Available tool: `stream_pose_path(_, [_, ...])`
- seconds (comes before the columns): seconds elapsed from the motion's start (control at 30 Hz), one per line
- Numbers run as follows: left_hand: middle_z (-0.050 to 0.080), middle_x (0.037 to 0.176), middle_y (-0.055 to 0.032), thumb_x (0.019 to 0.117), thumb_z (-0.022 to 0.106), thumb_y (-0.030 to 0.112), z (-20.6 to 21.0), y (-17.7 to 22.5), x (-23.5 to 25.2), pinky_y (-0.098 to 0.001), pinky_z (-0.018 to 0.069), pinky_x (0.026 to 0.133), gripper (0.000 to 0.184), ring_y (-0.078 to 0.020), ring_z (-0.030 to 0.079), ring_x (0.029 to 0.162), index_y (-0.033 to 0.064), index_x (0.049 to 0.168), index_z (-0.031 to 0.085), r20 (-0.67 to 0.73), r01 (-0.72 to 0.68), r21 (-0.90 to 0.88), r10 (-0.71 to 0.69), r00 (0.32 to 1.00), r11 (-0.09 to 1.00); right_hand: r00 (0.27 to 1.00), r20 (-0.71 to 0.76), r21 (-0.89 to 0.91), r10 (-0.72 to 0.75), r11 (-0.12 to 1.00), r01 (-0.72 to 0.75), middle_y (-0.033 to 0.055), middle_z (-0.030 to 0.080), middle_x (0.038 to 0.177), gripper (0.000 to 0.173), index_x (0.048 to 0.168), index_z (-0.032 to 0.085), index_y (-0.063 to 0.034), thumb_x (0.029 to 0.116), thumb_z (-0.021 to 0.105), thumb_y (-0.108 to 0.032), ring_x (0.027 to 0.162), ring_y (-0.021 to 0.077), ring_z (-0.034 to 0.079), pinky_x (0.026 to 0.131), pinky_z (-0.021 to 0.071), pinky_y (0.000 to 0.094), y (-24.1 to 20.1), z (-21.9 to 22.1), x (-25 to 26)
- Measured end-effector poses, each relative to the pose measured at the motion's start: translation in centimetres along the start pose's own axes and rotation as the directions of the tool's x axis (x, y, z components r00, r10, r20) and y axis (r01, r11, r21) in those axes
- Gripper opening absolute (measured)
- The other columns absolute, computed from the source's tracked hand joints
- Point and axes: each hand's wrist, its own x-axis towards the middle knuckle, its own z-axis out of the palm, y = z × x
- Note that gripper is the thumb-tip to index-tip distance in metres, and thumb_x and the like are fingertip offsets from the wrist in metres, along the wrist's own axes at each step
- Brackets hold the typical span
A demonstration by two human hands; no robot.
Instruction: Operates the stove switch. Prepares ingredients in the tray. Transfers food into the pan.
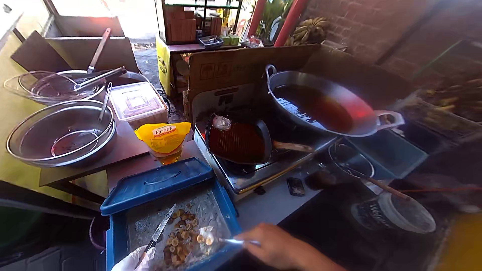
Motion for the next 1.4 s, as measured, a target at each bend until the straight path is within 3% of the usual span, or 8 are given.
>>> stream_pose_path(0.17, [0.074, 0.088, -0.0041, 0.1003, 0.052, 0.056, 0.4, -0.7, -0.7, -0.0522, 0.0566, 0.079, 0.047, -0.0193, 0.071, 0.083, 0.0172, 0.11, 0.076, -0.011, 0.027, -0.042, -0.027, 1.0, 0.999, 0.983, -0.149, 0.19, -0.109, 0.972, 0.136, -0.0056, 0.077, 0.107, 0.03, 0.129, 0.073, -0.032, 0.1054, 0.054, -0.037, 0.095, 0.0054, 0.071, 0.087, 0.059, 0.0362, -0.1, -1.3, -0.9])
stream_pose_path(0.47, [0.074, 0.089, -0.0009, 0.0999, 0.054, 0.055, 1.5, -0.5, -2.5, -0.0489, 0.0564, 0.079, 0.043, -0.0159, 0.07, 0.084, 0.0202, 0.112, 0.076, -0.054, 0.09, -0.114, -0.096, 0.994, 0.989, 0.98, -0.197, 0.108, -0.026, 0.993, 0.048, -0.005, 0.076, 0.099, 0.034, 0.131, 0.07, -0.034, 0.1029, 0.053, -0.044, 0.087, 0.0083, 0.07, 0.081, 0.0586, 0.0396, 0.6, 0.4, 1.0])
stream_pose_path(0.67, [0.074, 0.089, -0.0006, 0.0993, 0.056, 0.053, 2.2, -0.3, -3.7, -0.0486, 0.0558, 0.079, 0.041, -0.0157, 0.069, 0.083, 0.0195, 0.111, 0.077, -0.143, 0.15, -0.15, -0.172, 0.975, 0.977, 0.916, -0.352, 0.371, -0.193, 0.87, 0.326, -0.0046, 0.068, 0.081, 0.03, 0.13, 0.072, -0.0246, 0.1024, 0.063, -0.029, 0.064, 0.0045, 0.057, 0.057, 0.0502, 0.0231, -1.6, -3.5, -0.4])
stream_pose_path(0.8, [0.074, 0.089, -0.0006, 0.099, 0.056, 0.054, 2.7, 0.6, -4.2, -0.0477, 0.0557, 0.079, 0.042, -0.0152, 0.069, 0.083, 0.0196, 0.111, 0.077, -0.185, 0.175, -0.178, -0.208, 0.961, 0.968, 0.852, -0.431, 0.346, -0.298, 0.817, 0.461, -0.0043, 0.07, 0.086, 0.029, 0.131, 0.072, -0.0223, 0.103, 0.063, -0.025, 0.066, 0.0024, 0.058, 0.059, 0.0502, 0.0186, -2.5, -6.1, -0.7])
stream_pose_path(0.93, [0.071, 0.084, 0.0007, 0.0993, 0.056, 0.053, 2.9, 2.1, -4.6, -0.0458, 0.0542, 0.075, 0.039, -0.0137, 0.067, 0.078, 0.02, 0.108, 0.076, -0.212, 0.201, -0.192, -0.241, 0.947, 0.96, 0.905, -0.33, 0.176, -0.268, 0.925, 0.338, -0.0074, 0.075, 0.099, 0.03, 0.131, 0.071, -0.0311, 0.1045, 0.057, -0.036, 0.081, 0.0027, 0.067, 0.074, 0.0585, 0.0271, -0.2, -4.6, 1.5])
stream_pose_path(1.03, [0.072, 0.085, 0.0013, 0.0996, 0.056, 0.052, 3.3, 2.7, -4.7, -0.0456, 0.0548, 0.076, 0.039, -0.0136, 0.067, 0.079, 0.0202, 0.11, 0.077, -0.237, 0.216, -0.193, -0.259, 0.936, 0.957, 0.963, -0.188, -0.085, -0.194, 0.98, 0.181, -0.0013, 0.077, 0.112, 0.036, 0.135, 0.068, -0.0335, 0.1053, 0.048, -0.039, 0.103, 0.0165, 0.072, 0.09, 0.0575, 0.0476, 1.2, -1.7, 4.0])
stream_pose_path(1.3, [0.072, 0.089, 0.0015, 0.0999, 0.057, 0.05, 3.9, 3.5, -5.4, -0.0431, 0.0543, 0.077, 0.038, -0.0122, 0.067, 0.082, 0.0199, 0.113, 0.076, -0.257, 0.263, -0.225, -0.317, 0.913, 0.938, 0.967, -0.101, -0.446, -0.233, 0.88, 0.165, 0.01, 0.074, 0.096, 0.043, 0.14, 0.064, -0.0289, 0.1046, 0.041, -0.022, 0.085, 0.031, 0.073, 0.069, 0.0575, 0.0526, 1.6, 2.2, 6.7])
stream_pose_path(1.4, [0.073, 0.09, 0.0008, 0.1, 0.057, 0.05, 4.1, 3.5, -5.6, -0.0439, 0.0545, 0.079, 0.038, -0.0127, 0.068, 0.084, 0.0196, 0.113, 0.077, -0.253, 0.267, -0.229, -0.322, 0.912, 0.936, 0.98, -0.049, -0.358, -0.193, 0.919, 0.163, 0.0082, 0.075, 0.101, 0.041, 0.138, 0.064, -0.0308, 0.1054, 0.04, -0.028, 0.092, 0.0301, 0.074, 0.075, 0.0574, 0.0548, 1.6, 2.3, 6.4])
